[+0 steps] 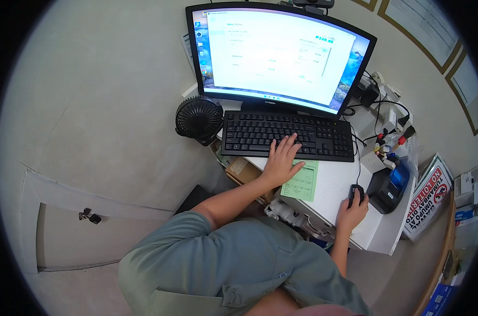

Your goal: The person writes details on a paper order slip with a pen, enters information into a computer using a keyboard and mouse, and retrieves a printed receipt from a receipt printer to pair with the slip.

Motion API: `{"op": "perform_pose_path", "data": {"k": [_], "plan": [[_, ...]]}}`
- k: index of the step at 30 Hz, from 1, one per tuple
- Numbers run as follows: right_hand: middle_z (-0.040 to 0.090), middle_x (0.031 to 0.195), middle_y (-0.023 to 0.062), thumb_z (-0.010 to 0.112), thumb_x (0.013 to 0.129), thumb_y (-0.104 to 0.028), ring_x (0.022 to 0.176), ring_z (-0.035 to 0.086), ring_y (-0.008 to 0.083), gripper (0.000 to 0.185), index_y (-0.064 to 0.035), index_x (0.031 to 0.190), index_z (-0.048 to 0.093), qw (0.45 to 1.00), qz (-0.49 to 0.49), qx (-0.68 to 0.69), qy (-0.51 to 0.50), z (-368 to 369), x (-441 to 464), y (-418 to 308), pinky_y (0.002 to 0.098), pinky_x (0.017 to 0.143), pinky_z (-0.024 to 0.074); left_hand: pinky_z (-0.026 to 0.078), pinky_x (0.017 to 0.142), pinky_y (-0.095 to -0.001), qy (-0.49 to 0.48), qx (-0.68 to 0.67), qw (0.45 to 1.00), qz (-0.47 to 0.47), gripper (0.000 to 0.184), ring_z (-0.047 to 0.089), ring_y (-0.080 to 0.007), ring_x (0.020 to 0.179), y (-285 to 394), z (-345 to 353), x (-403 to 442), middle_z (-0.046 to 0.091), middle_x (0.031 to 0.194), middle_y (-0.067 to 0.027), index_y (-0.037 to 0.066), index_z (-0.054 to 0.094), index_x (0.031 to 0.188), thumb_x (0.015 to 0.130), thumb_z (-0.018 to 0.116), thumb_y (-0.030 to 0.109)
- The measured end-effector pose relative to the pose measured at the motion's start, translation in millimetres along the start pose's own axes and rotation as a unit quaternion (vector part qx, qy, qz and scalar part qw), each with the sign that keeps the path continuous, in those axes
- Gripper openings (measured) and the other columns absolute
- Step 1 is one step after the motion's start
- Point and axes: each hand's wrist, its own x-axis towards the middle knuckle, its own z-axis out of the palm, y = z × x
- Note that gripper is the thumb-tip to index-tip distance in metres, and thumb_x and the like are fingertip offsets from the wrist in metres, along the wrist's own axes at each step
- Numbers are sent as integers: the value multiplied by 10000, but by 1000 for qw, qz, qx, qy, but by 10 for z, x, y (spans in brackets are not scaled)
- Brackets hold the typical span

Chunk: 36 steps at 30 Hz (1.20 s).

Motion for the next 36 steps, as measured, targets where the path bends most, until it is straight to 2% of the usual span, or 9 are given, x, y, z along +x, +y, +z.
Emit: {"op": "perform_pose_path", "data": {"k": [36], "plan": [[499, 1334, 256, 653, 772, -161, 1130, 516, 439, 474, -128, 1244, 629, 1000, 19, 8, -3, -33, -15, -32, 500, 958, 435, 177, 1117, -627, 4, 1, 1000, -3, 557, 324, -398, 1402, -3, 12, -7, 326, 1528, -200, 40, 470, 1321, 908, 627, 379]]}}
